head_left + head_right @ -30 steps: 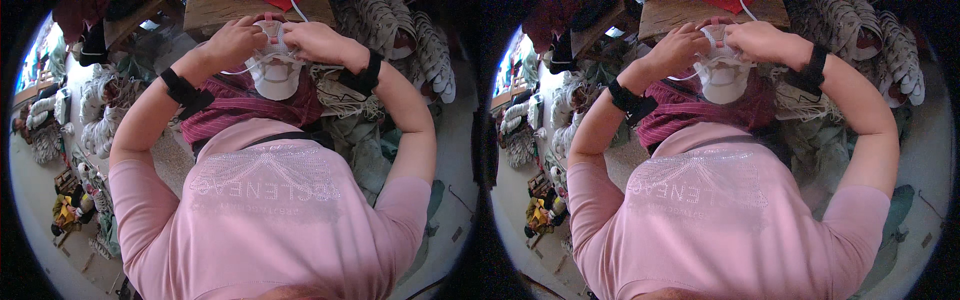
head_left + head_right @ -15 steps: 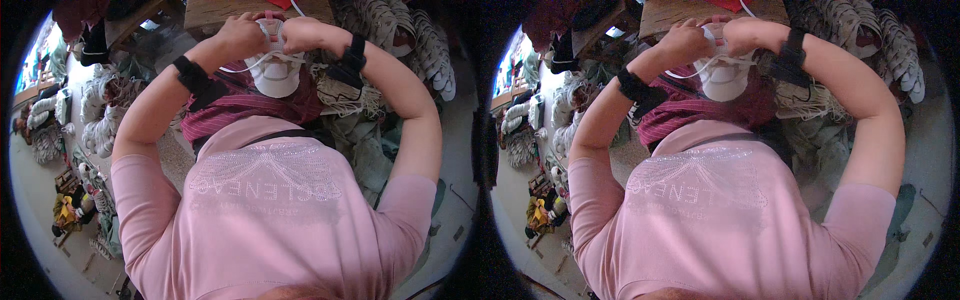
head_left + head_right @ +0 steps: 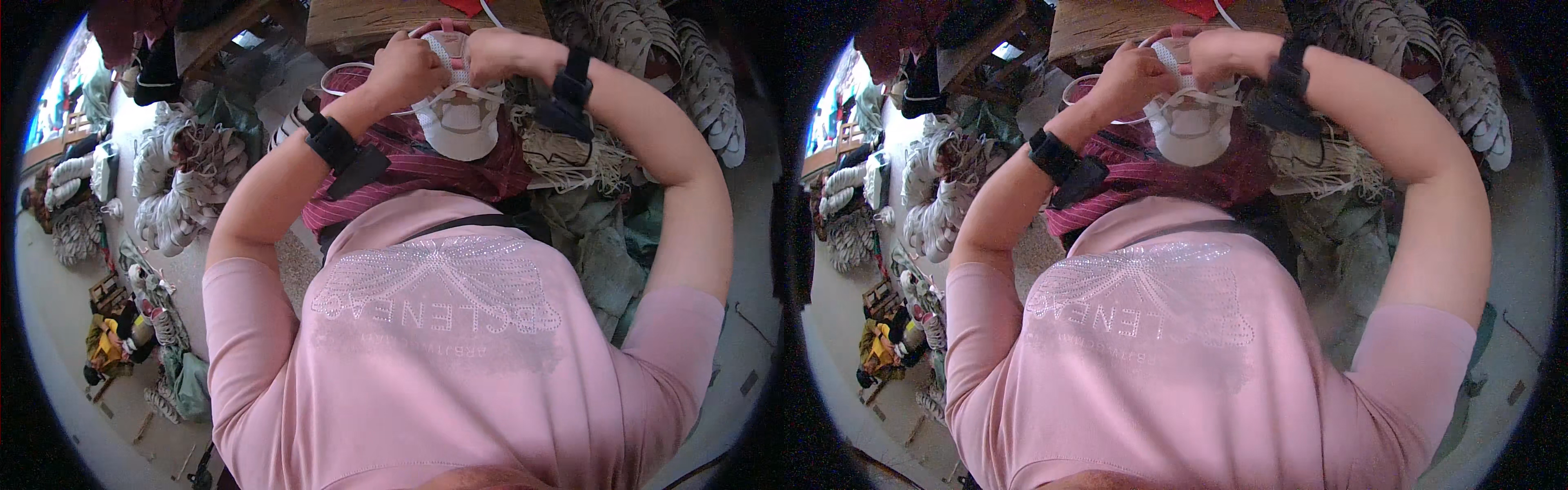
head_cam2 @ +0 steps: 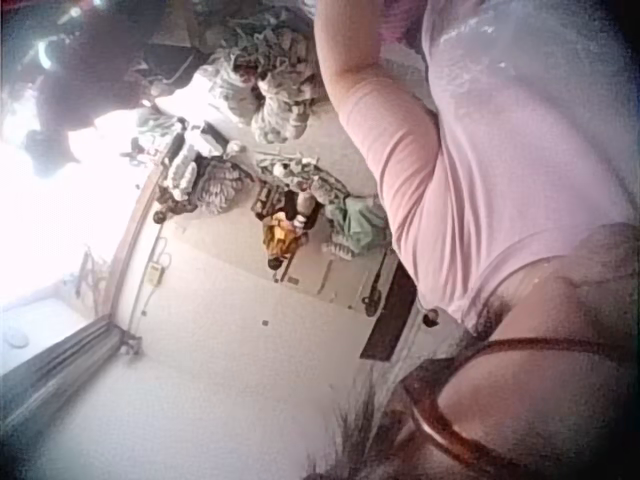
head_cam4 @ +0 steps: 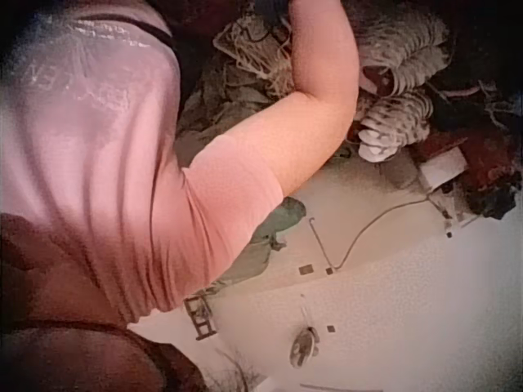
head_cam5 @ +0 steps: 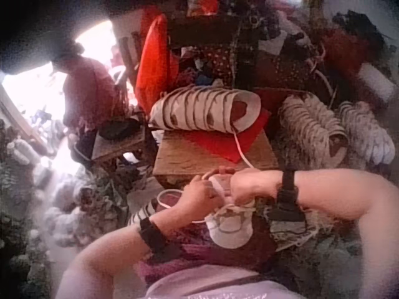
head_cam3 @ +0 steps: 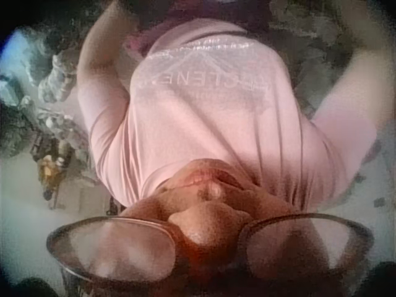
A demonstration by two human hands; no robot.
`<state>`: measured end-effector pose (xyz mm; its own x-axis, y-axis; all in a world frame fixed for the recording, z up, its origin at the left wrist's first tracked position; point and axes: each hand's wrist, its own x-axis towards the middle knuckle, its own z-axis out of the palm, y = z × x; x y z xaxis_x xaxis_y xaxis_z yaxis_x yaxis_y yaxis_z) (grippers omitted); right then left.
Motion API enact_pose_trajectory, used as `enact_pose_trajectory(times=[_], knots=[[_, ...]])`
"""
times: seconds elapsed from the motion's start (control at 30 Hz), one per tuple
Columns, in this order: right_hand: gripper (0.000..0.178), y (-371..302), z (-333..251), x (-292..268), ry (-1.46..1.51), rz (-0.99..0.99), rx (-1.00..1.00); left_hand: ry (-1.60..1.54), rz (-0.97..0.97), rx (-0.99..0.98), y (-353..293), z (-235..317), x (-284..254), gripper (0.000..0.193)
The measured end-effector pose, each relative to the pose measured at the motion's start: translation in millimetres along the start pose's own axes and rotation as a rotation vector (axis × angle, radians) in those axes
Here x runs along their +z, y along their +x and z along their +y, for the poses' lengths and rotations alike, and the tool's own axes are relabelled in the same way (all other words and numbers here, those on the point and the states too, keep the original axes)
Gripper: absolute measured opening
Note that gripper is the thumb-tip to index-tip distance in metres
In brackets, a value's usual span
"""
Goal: Lacing a white and pink shoe in a workshop setting.
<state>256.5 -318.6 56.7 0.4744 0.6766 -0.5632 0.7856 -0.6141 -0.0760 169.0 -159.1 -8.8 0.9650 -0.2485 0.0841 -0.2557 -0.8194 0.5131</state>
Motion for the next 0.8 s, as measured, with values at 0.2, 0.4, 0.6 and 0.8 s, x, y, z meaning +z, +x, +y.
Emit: enact_pose_trajectory(times=[0.2, 0.4, 0.6, 0.8], knots=[[0.025, -14.2, 17.1, 36.8, 0.943, 0.248, 0.155, -0.519, 0.154, -0.158, -6.5, 32.0, 4.2, 0.011], [0.019, -67.1, -11.8, 59.2, 0.918, 0.753, -0.354, -0.438, 0.359, 0.410, -21.9, 100.8, -72.8, 0.011], [0.009, -117.1, -24.5, -5.6, 1.114, 0.642, -0.349, -0.694, 0.362, 0.200, -16.0, 88.0, -88.9, 0.017], [0.017, -83.3, -20.8, 2.1, 1.364, 0.376, -0.462, -1.282, 0.163, 0.006, 13.4, 51.1, -64.2, 0.021]])
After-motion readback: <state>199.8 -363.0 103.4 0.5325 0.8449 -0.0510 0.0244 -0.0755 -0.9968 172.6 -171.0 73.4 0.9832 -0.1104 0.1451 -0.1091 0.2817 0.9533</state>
